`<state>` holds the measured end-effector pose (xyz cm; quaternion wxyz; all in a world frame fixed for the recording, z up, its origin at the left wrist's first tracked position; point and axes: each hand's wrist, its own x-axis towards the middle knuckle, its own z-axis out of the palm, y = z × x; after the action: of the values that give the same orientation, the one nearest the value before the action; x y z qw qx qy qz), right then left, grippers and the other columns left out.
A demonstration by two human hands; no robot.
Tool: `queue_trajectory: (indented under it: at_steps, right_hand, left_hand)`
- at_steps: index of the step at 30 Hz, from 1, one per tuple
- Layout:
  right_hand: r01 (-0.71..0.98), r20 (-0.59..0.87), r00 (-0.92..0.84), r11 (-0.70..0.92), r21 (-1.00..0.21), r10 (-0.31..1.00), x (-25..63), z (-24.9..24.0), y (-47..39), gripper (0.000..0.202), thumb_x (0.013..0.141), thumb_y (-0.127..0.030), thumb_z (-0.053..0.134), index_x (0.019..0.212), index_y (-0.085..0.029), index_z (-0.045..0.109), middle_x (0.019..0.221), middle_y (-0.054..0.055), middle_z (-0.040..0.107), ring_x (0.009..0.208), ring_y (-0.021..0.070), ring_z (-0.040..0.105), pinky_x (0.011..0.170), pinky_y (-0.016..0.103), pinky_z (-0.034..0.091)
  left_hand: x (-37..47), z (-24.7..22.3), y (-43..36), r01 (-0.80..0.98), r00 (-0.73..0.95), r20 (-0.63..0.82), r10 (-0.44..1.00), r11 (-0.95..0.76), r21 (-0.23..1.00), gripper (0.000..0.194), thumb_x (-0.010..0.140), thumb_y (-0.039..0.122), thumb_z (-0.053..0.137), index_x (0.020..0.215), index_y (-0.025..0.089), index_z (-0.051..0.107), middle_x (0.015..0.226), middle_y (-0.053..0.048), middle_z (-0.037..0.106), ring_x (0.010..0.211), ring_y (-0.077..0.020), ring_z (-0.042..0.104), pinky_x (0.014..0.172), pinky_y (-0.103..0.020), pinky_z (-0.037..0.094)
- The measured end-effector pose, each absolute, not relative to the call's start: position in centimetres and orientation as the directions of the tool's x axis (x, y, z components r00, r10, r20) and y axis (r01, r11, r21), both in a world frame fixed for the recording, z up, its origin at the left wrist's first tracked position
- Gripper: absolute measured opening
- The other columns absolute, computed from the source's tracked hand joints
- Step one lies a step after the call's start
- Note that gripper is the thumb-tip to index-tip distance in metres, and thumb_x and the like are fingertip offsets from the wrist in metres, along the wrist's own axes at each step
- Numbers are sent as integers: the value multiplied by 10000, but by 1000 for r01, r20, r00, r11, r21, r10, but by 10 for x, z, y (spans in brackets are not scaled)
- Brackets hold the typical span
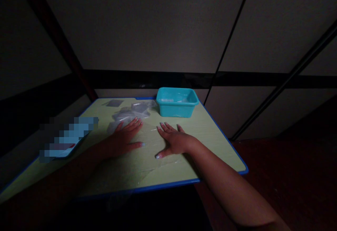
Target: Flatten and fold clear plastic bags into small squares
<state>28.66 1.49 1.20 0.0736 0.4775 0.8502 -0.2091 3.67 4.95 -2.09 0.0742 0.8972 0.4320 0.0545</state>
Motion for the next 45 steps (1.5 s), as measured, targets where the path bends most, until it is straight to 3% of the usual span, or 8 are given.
queue_trajectory:
  at_steps: [7,11,18,22,26,28,38,45]
  right_hand:
    - [849,-313,-525,461,-260,791,284,8,14,1133,689,-748,542,1496,-149,19,1533,144,-92,1418,310,-83,1079,614,-23]
    - [839,-312,-540,471,-272,781,285,7,15,1148,662,-765,552,1498,-154,56,1540,141,-71,1416,324,-82,1076,620,-29]
    - [859,-357,-511,455,-233,782,285,11,15,1179,649,-768,563,1493,-175,-7,1541,135,-84,1413,324,-99,1073,618,-42]
    - [862,-362,-506,444,-245,783,292,10,16,1198,628,-744,607,1494,-192,-10,1545,133,-79,1408,354,-99,1055,653,-39]
    - [877,-388,-480,420,-234,787,298,12,17,1208,617,-710,647,1495,-205,-12,1551,118,-72,1406,363,-96,1055,660,-37]
    - [884,-402,-467,412,-220,788,300,14,17,1210,617,-701,655,1495,-199,-10,1550,115,-76,1408,356,-94,1062,653,-31]
    - [887,-382,-461,403,-227,801,297,13,20,1192,640,-718,622,1495,-183,-13,1542,145,-87,1411,338,-101,1072,631,-9]
    - [890,-301,-442,374,-259,845,299,12,22,1157,640,-700,643,1497,-239,17,1545,141,-92,1410,357,-84,1052,654,-24]
  left_hand:
    - [60,-14,24,507,801,103,590,-759,409,893,821,663,440,1492,150,151,1553,-142,99,1429,-299,83,1137,-517,111]
    - [67,-15,11,481,857,-6,516,-795,368,938,822,682,417,1499,139,62,1551,-156,44,1429,-305,47,1133,-525,79]
    - [60,-16,12,679,729,-99,678,-696,235,831,868,645,344,1485,124,148,1544,-187,61,1428,-305,25,1122,-515,116]
    - [55,-19,23,678,708,6,706,-682,275,819,844,616,440,1458,108,252,1527,-203,190,1416,-330,144,1106,-510,201]
    - [44,-18,44,686,603,268,752,-660,307,557,844,473,533,1284,132,511,1309,-157,539,1237,-283,458,1052,-431,337]
    - [39,-18,52,707,560,317,765,-642,299,492,833,445,557,1217,138,560,1219,-143,589,1165,-277,505,1036,-439,354]
    - [55,-10,25,608,757,51,652,-730,313,913,759,657,549,1460,146,263,1546,-179,128,1426,-328,81,1119,-548,120]
    - [53,-11,25,624,774,-62,630,-744,239,1119,661,756,551,1490,137,127,1539,-196,54,1425,-329,36,1117,-551,88]
